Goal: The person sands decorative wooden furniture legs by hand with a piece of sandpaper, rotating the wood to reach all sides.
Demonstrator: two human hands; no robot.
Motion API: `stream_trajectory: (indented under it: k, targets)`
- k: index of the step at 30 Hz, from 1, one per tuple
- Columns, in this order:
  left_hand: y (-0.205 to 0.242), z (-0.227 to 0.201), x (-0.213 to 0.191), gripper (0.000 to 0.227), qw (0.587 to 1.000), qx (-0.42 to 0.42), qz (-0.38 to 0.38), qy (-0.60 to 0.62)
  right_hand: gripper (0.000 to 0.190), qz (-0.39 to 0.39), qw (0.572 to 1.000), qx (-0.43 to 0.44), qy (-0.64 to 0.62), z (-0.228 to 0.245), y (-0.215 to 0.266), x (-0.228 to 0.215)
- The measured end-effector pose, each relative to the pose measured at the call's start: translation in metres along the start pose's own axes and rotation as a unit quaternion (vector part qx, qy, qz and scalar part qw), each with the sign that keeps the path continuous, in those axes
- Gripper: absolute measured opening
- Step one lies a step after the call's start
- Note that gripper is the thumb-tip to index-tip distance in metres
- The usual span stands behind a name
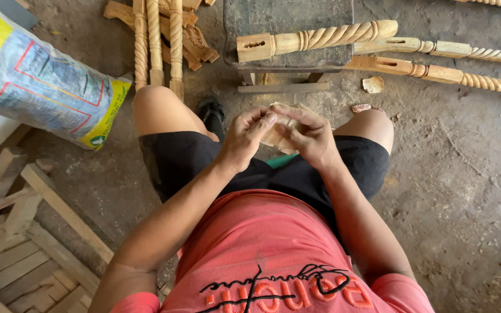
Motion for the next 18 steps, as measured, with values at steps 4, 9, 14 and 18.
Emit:
stream_trajectory:
  k: [4, 9, 14, 18]
  targets:
    - [-0.012, 0.003, -0.010, 0.023, 0.998, -0.006, -0.035, 0.042, 0.047, -0.031, 0.971, 0.091, 0.217, -0.026, 0.003, -0.002]
    - [-0.024, 0.003, -0.012, 0.021, 0.974, -0.013, -0.042, 0.224, 0.050, -0.040, 0.967, -0.003, 0.253, -0.035, 0.002, 0.000]
    - [-0.036, 0.017, -0.009, 0.017, 0.987, -0.109, -0.037, 0.112, 0.055, 0.012, 0.955, 0.161, 0.250, -0.076, -0.003, -0.006]
    - [-0.061, 0.001, -0.011, 0.017, 0.993, -0.073, -0.090, -0.029, 0.065, 0.001, 0.833, -0.127, 0.539, -0.024, -0.024, 0.014]
Point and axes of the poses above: each hand's wrist, its own y-axis away from the middle knuckle, its own x-axis out of the palm, z = x × y, the point moved 9 cm from there along -y, towards the middle knuckle, and after that the axes turned 9 degrees about y, right-handed, at the moved point
